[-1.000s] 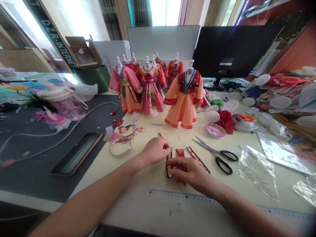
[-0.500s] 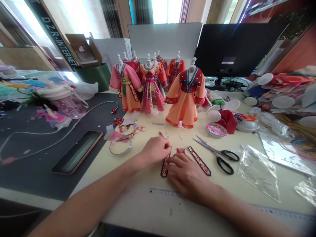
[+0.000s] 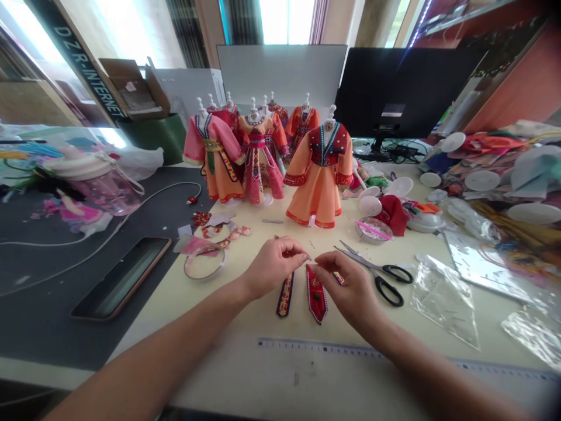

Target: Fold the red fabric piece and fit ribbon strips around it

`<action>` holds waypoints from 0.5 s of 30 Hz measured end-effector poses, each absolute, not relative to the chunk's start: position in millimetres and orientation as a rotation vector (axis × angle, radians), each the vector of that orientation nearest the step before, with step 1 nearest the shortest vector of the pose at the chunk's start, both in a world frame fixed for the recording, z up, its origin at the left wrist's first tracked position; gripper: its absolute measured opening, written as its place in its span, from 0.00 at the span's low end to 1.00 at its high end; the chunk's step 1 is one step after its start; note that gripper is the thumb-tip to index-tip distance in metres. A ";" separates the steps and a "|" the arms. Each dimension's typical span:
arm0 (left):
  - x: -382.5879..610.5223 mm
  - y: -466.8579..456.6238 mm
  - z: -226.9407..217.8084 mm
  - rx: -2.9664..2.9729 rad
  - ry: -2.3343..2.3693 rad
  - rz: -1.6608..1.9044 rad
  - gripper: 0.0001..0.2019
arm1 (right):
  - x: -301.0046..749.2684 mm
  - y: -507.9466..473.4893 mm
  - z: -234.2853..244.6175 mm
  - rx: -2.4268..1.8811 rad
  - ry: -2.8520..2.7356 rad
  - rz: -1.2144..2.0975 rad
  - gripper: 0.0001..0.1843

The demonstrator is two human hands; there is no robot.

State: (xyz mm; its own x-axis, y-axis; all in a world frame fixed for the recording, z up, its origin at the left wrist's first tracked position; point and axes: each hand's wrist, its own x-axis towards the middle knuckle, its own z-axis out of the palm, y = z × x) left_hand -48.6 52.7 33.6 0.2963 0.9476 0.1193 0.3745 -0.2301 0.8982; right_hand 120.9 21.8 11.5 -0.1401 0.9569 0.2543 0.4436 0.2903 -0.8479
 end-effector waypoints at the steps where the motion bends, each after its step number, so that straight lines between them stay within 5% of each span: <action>1: -47.0 50.8 34.4 1.762 1.188 0.904 0.06 | 121.3 22.9 12.6 -1.293 -1.700 0.826 0.05; 15: -41.0 44.7 35.2 1.825 1.150 0.910 0.06 | 127.7 34.1 16.4 -1.242 -1.681 0.765 0.06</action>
